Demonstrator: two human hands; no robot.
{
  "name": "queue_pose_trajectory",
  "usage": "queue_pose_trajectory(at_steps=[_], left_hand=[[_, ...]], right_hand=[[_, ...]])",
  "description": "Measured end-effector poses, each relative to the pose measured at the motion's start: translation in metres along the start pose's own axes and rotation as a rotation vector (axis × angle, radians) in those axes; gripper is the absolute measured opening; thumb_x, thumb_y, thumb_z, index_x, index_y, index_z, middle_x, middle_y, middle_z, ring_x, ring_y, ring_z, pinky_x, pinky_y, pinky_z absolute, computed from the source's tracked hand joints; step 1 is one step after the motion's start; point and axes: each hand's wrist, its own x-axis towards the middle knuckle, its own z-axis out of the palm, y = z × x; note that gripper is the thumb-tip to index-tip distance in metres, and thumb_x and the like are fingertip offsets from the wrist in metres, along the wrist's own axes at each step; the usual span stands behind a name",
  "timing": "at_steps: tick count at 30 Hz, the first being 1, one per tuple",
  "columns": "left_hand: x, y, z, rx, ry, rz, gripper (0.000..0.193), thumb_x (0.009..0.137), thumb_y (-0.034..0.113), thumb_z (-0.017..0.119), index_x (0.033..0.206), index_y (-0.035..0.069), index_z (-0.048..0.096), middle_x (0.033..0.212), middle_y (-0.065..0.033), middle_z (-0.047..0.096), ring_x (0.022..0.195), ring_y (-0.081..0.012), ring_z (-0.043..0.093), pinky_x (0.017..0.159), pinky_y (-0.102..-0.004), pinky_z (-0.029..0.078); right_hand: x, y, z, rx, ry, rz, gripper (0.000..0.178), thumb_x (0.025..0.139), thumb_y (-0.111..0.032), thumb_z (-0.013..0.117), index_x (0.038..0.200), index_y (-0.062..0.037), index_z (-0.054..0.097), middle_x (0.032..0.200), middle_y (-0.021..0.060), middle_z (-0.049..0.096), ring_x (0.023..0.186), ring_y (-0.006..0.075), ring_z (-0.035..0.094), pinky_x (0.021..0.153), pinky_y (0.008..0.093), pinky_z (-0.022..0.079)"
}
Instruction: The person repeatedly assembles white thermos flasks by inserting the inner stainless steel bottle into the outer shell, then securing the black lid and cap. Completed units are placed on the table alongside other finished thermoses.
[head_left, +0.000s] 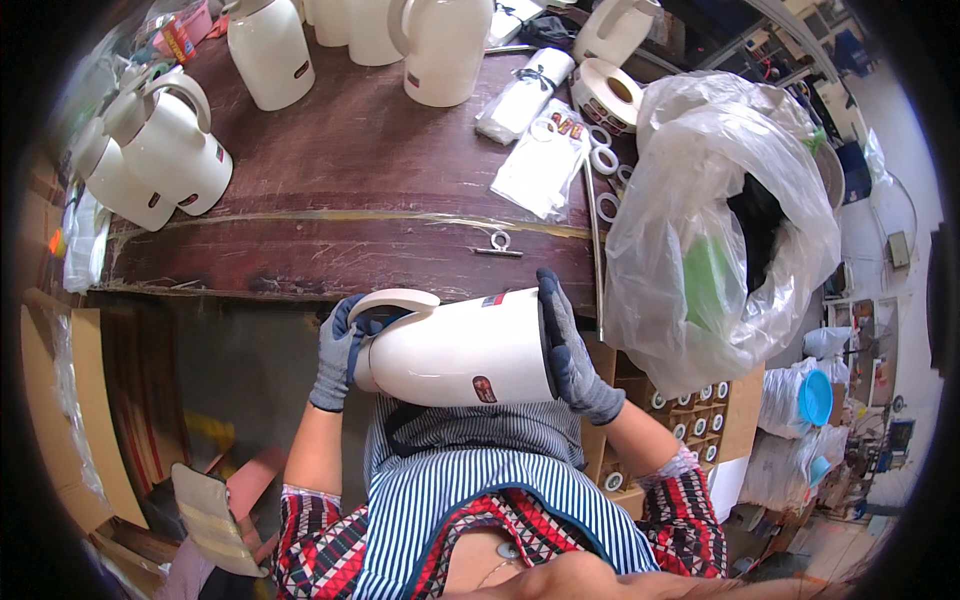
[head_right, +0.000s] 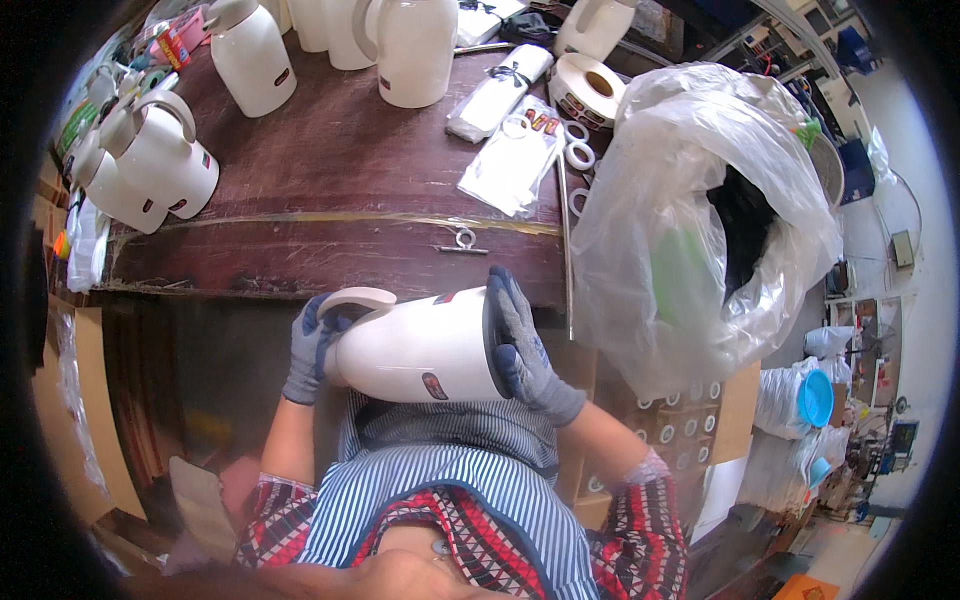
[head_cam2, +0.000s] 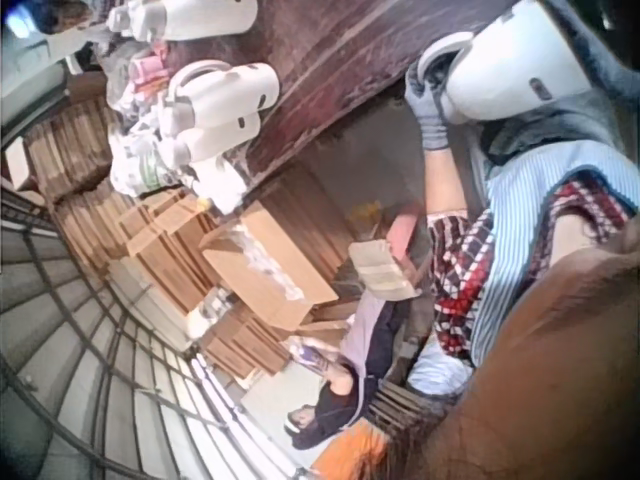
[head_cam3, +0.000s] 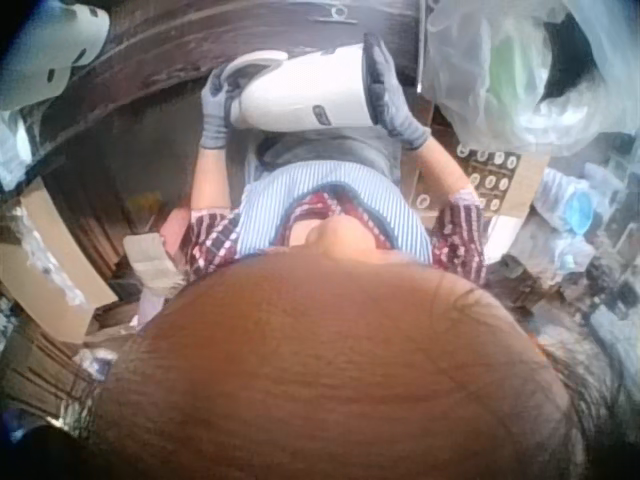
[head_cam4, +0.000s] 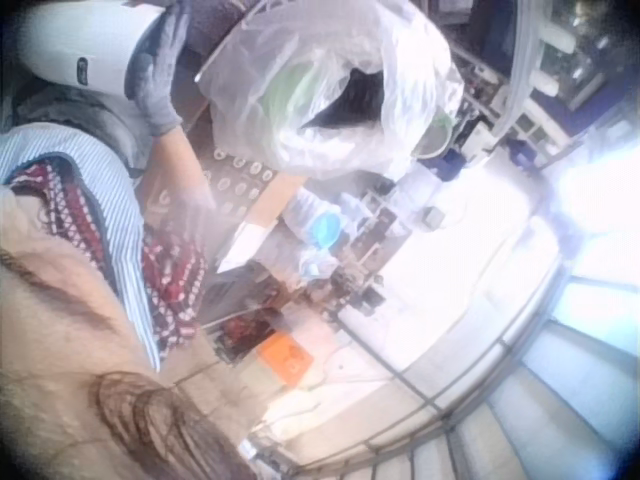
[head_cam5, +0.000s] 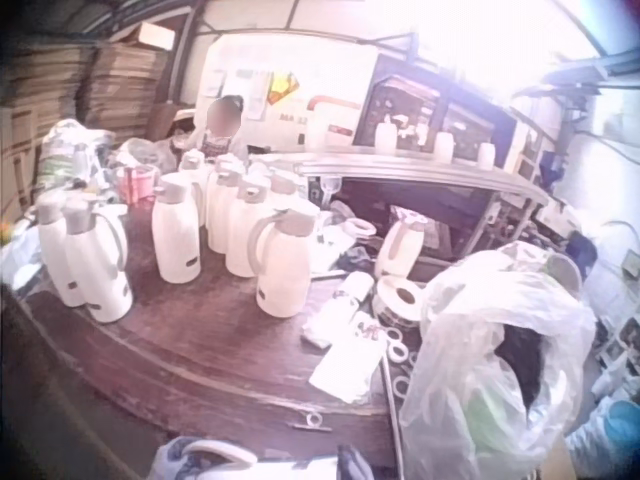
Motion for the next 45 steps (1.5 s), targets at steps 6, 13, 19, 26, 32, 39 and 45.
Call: queue_pose_trajectory(at_steps=[6, 13, 19, 26, 32, 39, 45], left_hand=[[-0.011, -0.014, -0.001, 0.252, 0.106, 0.101, 0.033, 0.092, -0.01, 0.057, 0.122, 0.0, 0.063, 0.115, -0.0084, 0.069, 0.109, -0.0184, 0.065, 0.101, -0.032, 0.051], [-0.008, -0.015, 0.011, 0.36, 0.179, 0.131, 0.028, 0.092, -0.001, 0.065, 0.12, 0.001, 0.063, 0.108, -0.0111, 0.071, 0.101, -0.0203, 0.068, 0.091, -0.0351, 0.054], [-0.043, -0.008, 0.013, 0.428, 0.341, 0.218, 0.037, 0.088, -0.005, 0.062, 0.125, -0.001, 0.064, 0.11, -0.013, 0.071, 0.103, -0.0258, 0.069, 0.094, -0.0366, 0.055], [-0.034, -0.03, -0.037, 0.121, 0.327, 0.121, 0.019, 0.101, 0.006, 0.064, 0.119, 0.003, 0.063, 0.103, -0.0032, 0.068, 0.09, -0.0127, 0.064, 0.083, -0.0291, 0.055], [-0.031, -0.028, -0.065, 0.216, 0.34, 0.099, 0.025, 0.105, 0.025, 0.065, 0.12, 0.005, 0.064, 0.09, 0.0001, 0.066, 0.08, -0.0097, 0.061, 0.075, -0.0276, 0.052], [-0.028, -0.027, -0.064, 0.243, 0.34, 0.119, 0.02, 0.105, 0.017, 0.062, 0.12, 0.004, 0.063, 0.097, -0.0025, 0.068, 0.083, -0.0108, 0.062, 0.077, -0.0279, 0.052], [-0.027, -0.036, -0.074, 0.197, 0.318, 0.154, 0.02, 0.104, 0.011, 0.06, 0.122, 0.002, 0.061, 0.104, -0.0042, 0.068, 0.089, -0.0131, 0.064, 0.082, -0.0295, 0.054]], right_hand=[[0.003, -0.03, -0.004, -0.213, -0.114, -0.257, 0.09, 0.1, -0.076, 0.029, 0.158, -0.0076, 0.04, 0.164, 0.0353, 0.023, 0.152, 0.0568, 0.02, 0.122, 0.0657, 0.016], [0.038, -0.039, -0.008, -0.213, -0.175, -0.157, 0.083, 0.104, -0.068, 0.028, 0.158, -0.0062, 0.039, 0.165, 0.029, 0.027, 0.155, 0.0479, 0.02, 0.126, 0.0576, 0.014], [0.025, 0.008, 0.017, 0.295, -0.047, 0.224, 0.085, 0.107, -0.063, 0.034, 0.164, -0.0019, 0.021, 0.172, 0.0187, 0.015, 0.159, 0.0328, 0.016, 0.128, 0.0425, 0.012], [0.084, 0.042, -0.005, -0.457, 0.073, 0.099, 0.064, 0.097, -0.042, 0.064, 0.15, -0.0077, 0.052, 0.145, 0.0169, 0.055, 0.131, 0.0353, 0.051, 0.113, 0.0472, 0.037], [0.03, 0.08, -0.007, -1.126, -0.171, -0.339, 0.06, 0.086, -0.035, 0.07, 0.14, -0.0113, 0.06, 0.136, 0.0083, 0.061, 0.121, 0.0319, 0.057, 0.099, 0.0466, 0.047], [0.039, 0.004, 0.016, -0.168, 0.033, -0.032, 0.028, 0.085, 0.002, 0.073, 0.111, -0.003, 0.063, 0.099, 0.011, 0.069, 0.082, 0.0237, 0.068, 0.073, 0.0327, 0.056], [0.054, -0.022, 0.019, -0.081, -0.115, 0.293, 0.025, 0.092, -0.009, 0.073, 0.114, -0.0035, 0.063, 0.095, 0.0149, 0.069, 0.082, 0.0257, 0.068, 0.074, 0.0362, 0.054]])
